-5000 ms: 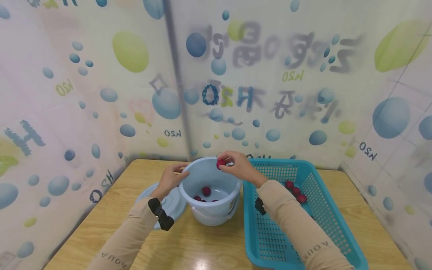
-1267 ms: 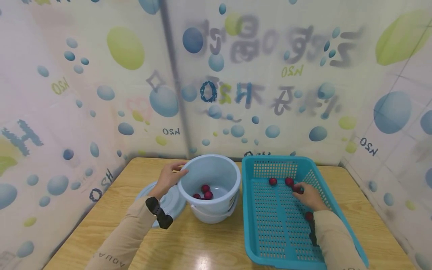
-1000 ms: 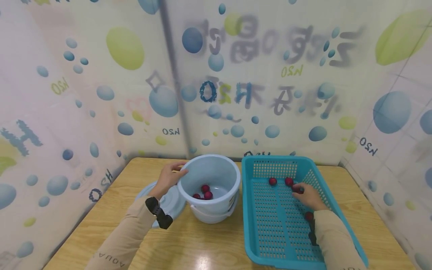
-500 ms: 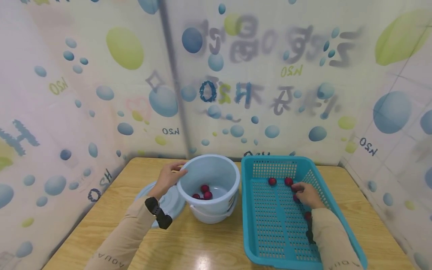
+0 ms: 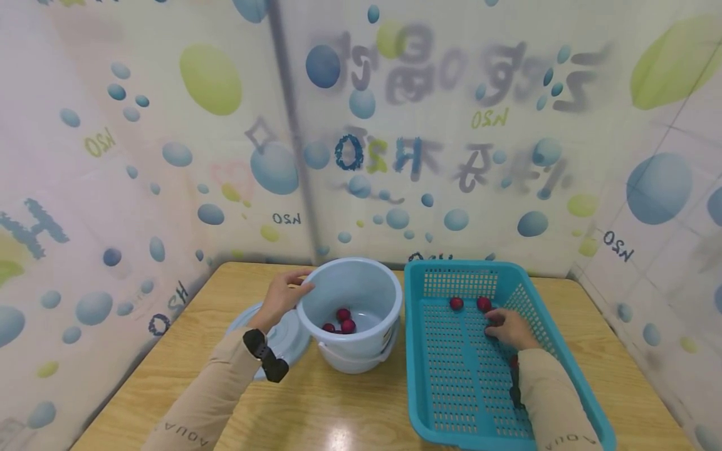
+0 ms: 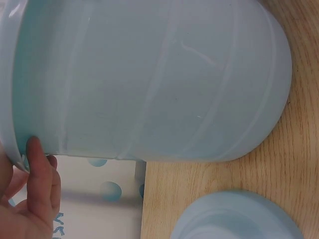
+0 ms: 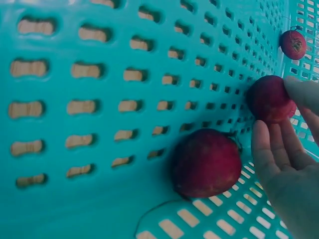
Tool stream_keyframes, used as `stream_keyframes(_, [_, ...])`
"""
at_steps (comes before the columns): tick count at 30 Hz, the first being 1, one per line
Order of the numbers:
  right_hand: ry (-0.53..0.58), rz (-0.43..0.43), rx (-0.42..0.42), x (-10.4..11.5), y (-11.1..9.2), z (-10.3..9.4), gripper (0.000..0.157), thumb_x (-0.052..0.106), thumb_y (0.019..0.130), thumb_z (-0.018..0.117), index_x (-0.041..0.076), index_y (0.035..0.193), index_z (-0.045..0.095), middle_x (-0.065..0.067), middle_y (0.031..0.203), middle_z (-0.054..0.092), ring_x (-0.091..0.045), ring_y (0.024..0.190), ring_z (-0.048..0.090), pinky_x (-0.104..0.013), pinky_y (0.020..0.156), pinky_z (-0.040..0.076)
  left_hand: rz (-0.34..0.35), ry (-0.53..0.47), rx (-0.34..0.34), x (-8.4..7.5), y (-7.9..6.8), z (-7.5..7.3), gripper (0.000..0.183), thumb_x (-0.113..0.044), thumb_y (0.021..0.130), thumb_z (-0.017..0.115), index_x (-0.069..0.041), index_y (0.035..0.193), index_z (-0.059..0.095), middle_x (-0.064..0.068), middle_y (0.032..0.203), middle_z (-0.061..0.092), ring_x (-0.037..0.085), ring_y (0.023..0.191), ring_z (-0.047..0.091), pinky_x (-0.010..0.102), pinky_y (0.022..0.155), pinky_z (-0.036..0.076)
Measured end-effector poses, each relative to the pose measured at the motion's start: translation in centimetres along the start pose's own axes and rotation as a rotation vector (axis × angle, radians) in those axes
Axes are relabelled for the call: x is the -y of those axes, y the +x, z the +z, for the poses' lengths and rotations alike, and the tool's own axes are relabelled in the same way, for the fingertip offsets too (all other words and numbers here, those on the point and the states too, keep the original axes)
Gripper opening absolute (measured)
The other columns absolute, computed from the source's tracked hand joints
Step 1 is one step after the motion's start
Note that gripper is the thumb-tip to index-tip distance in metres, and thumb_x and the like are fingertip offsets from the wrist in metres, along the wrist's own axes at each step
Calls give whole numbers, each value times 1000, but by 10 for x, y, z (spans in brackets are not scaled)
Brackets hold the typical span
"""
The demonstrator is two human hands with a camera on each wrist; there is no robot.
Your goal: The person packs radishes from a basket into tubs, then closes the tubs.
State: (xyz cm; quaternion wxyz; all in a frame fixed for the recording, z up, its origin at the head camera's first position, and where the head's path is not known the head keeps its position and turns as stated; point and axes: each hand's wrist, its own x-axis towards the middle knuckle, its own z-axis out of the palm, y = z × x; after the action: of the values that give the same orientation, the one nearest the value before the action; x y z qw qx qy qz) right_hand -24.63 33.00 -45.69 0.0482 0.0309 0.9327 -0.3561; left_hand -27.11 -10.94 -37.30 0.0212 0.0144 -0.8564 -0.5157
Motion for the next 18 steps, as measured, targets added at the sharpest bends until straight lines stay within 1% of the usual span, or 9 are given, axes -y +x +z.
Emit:
stream_keyframes(5, [-15, 4, 43, 2, -2, 1, 37, 4, 80, 59, -14, 111, 48, -32, 108, 48, -44, 99, 46, -52, 79, 40, -10, -9, 7, 0, -1, -1, 32, -13, 81, 63, -12, 113, 60, 15, 99, 57, 26, 80, 59, 30, 59, 51])
stream_keyframes(12, [-32, 13, 53, 0, -2, 1, 40, 10, 79, 61, -13, 110, 50, -31, 106, 50, -42, 96, 48, -50, 78, 41, 2, -13, 5, 0, -1, -1, 32, -12, 81, 63, -13, 112, 61, 15, 99, 57, 24, 80, 58, 30, 59, 52])
stream_keyframes(16, [-28, -18, 49, 1, -2, 0, 38, 12, 80, 61, -12, 108, 51, -29, 104, 51, -42, 95, 48, -50, 76, 42, 6, -17, 7, 0, -2, -1, 32, -12, 81, 62, -12, 113, 60, 16, 100, 57, 24, 80, 58, 30, 59, 52])
stream_keyframes(18, [-26, -41, 33, 2, -2, 0, 37, 12, 81, 60, -11, 107, 51, -29, 103, 52, -42, 96, 48, -50, 77, 41, 4, -14, 8, -1, -2, -1, 32, -12, 81, 62, -11, 113, 59, 16, 100, 57, 24, 81, 58, 31, 60, 52])
